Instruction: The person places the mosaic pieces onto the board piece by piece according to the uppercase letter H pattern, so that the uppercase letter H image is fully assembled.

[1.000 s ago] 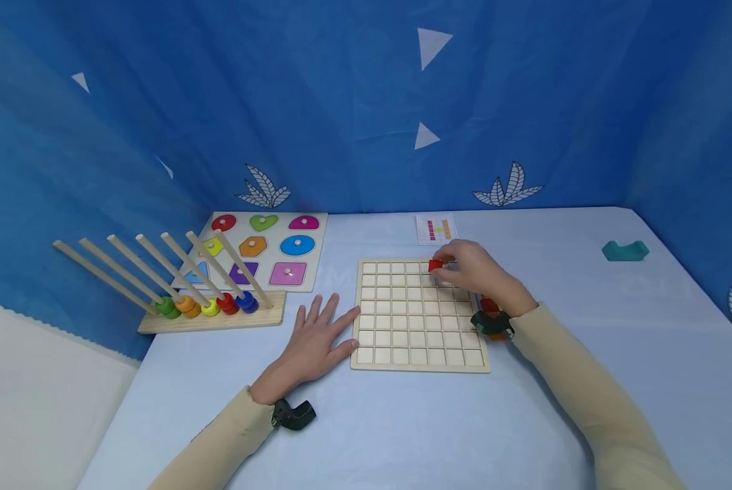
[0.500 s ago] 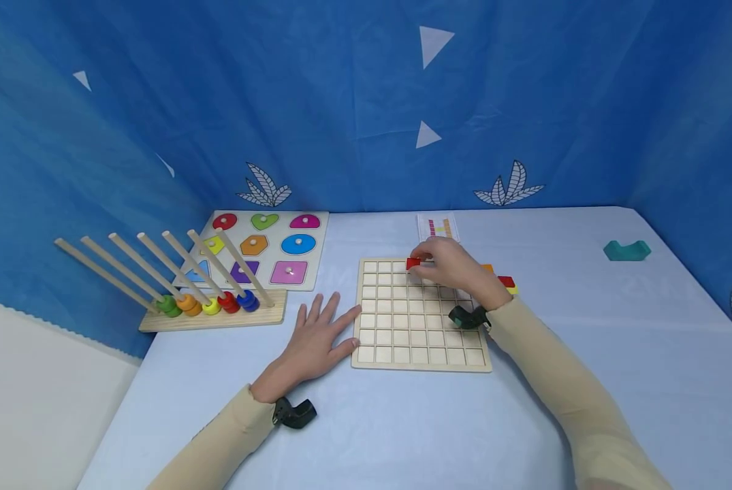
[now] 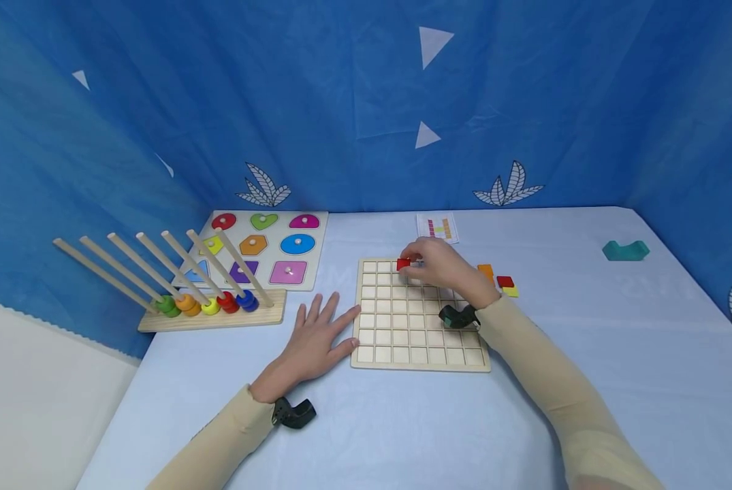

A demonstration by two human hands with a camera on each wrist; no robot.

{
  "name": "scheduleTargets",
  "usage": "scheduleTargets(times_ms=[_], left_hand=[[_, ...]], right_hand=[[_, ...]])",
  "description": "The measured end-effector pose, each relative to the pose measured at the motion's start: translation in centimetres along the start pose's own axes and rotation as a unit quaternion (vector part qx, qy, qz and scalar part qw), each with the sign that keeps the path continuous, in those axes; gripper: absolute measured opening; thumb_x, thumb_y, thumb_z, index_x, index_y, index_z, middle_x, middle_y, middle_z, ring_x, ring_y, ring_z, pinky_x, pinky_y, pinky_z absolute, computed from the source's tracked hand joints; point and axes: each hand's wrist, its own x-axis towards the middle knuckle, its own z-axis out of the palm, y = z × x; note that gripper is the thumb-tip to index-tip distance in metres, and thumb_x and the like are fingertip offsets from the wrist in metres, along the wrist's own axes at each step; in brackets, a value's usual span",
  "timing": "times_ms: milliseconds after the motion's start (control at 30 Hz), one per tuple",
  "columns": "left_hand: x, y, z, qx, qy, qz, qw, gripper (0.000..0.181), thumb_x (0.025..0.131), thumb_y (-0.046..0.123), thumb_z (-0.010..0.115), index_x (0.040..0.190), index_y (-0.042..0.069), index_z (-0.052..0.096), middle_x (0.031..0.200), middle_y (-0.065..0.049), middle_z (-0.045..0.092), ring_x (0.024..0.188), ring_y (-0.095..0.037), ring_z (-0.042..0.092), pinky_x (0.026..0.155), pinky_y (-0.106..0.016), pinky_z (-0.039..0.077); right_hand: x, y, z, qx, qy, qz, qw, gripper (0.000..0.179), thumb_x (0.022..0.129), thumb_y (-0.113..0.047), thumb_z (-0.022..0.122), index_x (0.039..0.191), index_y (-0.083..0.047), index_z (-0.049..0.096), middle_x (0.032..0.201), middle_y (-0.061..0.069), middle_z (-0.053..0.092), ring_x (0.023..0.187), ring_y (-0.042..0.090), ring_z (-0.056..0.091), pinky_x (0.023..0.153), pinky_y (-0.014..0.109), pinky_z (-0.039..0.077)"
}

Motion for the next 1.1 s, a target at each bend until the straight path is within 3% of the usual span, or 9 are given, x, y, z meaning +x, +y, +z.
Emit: scheduleTargets(times_ms=[500,1100], left_hand=[[0.0,-0.1,-0.2,0.0,0.001,0.004,1.0,0.062,0.1,0.049,0.055,0.157,0.027,0.043,0.168,-0.022,0.024,0.156,-0.053,0.01,0.119,-0.076,0.009],[-0.1,0.0,-0.2,0.0,-0.004,0.001,1.0,0.062,0.1,0.049,0.055,0.157,0.027,0.042,0.168,-0.022,0.024,0.156,-0.052,0.009,0.12,-0.075,0.008]], right_hand=[[0.5,0.0,1.1,0.005,-0.007,0.013,0.9999,0.032,0.09,-0.024,0.079,0.114,-0.004,0.076,0.106,0.011,0.073,0.096,0.026,0.066,0.087,0.042,0.057],[0.5,0.4,2.4,-0.013,-0.017,-0.012,0.9997,0.025,0.089,-0.022,0.08,0.108,-0.005,0.077,0.095,0.008,0.073,0.083,0.019,0.062,0.077,0.036,0.053]])
